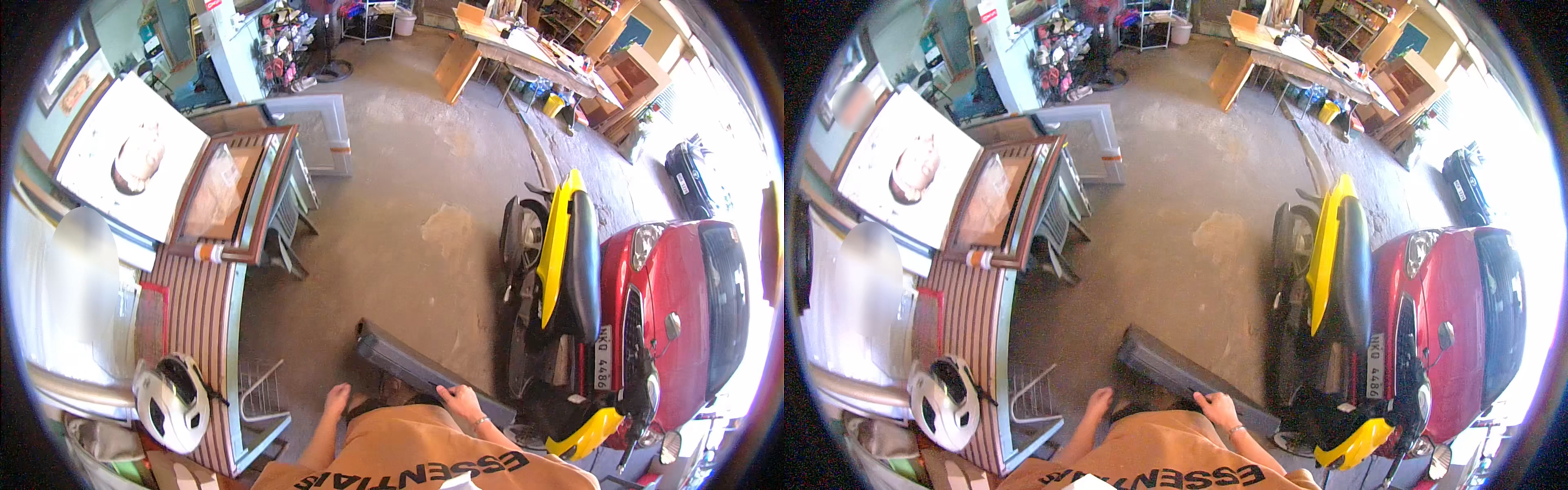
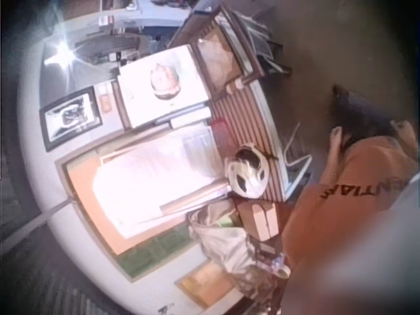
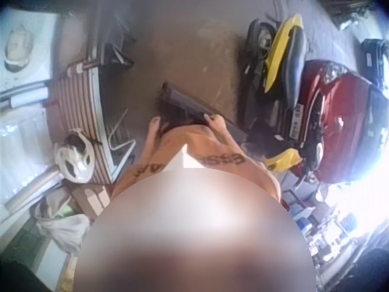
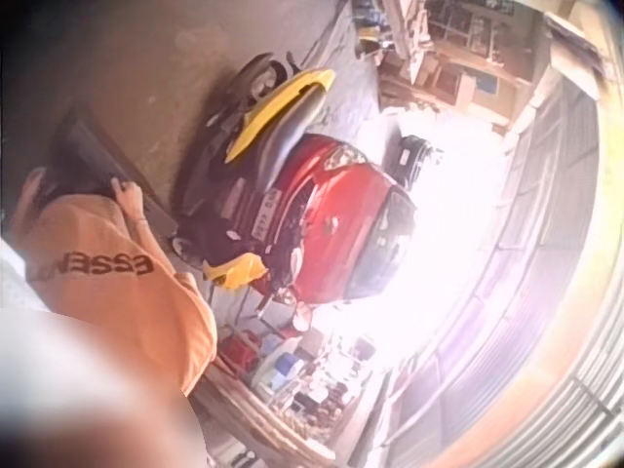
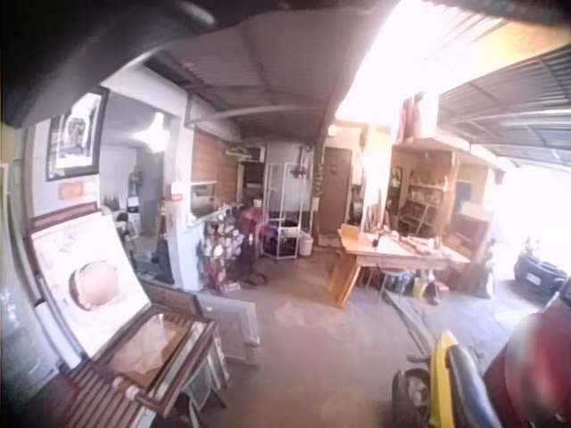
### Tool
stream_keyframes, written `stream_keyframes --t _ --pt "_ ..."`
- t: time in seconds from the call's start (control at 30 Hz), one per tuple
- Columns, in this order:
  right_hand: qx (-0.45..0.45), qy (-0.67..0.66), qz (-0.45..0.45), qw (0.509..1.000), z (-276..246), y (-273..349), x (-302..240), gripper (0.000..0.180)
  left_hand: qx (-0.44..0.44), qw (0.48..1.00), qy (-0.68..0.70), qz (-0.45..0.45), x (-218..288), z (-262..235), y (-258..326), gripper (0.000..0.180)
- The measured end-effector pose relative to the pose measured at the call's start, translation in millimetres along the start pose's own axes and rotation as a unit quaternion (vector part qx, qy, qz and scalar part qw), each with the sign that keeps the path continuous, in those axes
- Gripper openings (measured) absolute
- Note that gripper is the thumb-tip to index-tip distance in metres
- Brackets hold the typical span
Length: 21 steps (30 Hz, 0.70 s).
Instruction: The person unpacks a cardboard box, retrieves picture frames from a car trunk, and assembles a metal folding table by unfolding its legs and attaching the tabletop. The person places the frames on a bench and positions the assembled table in the garage.
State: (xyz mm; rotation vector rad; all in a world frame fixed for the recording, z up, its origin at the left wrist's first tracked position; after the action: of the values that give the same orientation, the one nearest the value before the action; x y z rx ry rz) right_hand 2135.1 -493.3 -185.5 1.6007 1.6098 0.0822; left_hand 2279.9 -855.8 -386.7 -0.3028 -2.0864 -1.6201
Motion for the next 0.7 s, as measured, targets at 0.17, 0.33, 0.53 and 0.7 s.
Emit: stream_keyframes --t 0.17,0.33,0.53,0.7 --pt "0.016 -0.014 -0.002 1.000 -55.8 -64.7 -11.4 0.066 0.040 0.996 0.062 -0.053 45.0 -43.8 -42.9 0.037" --pt "0.050 -0.008 0.018 0.999 -133.7 -161.6 -19.5 0.067 0.008 0.992 -0.030 -0.121 110.1 -33.2 -90.9 0.032" --pt "0.035 0.033 0.086 0.995 -213.0 -285.4 -26.9 0.069 -0.044 0.986 -0.060 -0.152 261.9 23.4 -187.7 0.033" --pt "0.052 -0.008 0.120 0.991 -281.6 -358.6 -50.2 0.066 -0.043 0.997 -0.057 -0.027 496.7 51.2 -301.0 0.035"
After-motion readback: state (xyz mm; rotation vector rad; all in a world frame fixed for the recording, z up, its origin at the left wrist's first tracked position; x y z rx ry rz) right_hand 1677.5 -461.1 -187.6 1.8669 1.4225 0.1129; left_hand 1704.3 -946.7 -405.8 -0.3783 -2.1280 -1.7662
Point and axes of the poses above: each hand's wrist, its own y-axis away from the middle knuckle, its own z-axis out of the palm, x = y × z, the point moved 10 cm from there along -y, towards the middle knuckle, and after that the axes turned 6 degrees about -z, right-handed, at the moved point
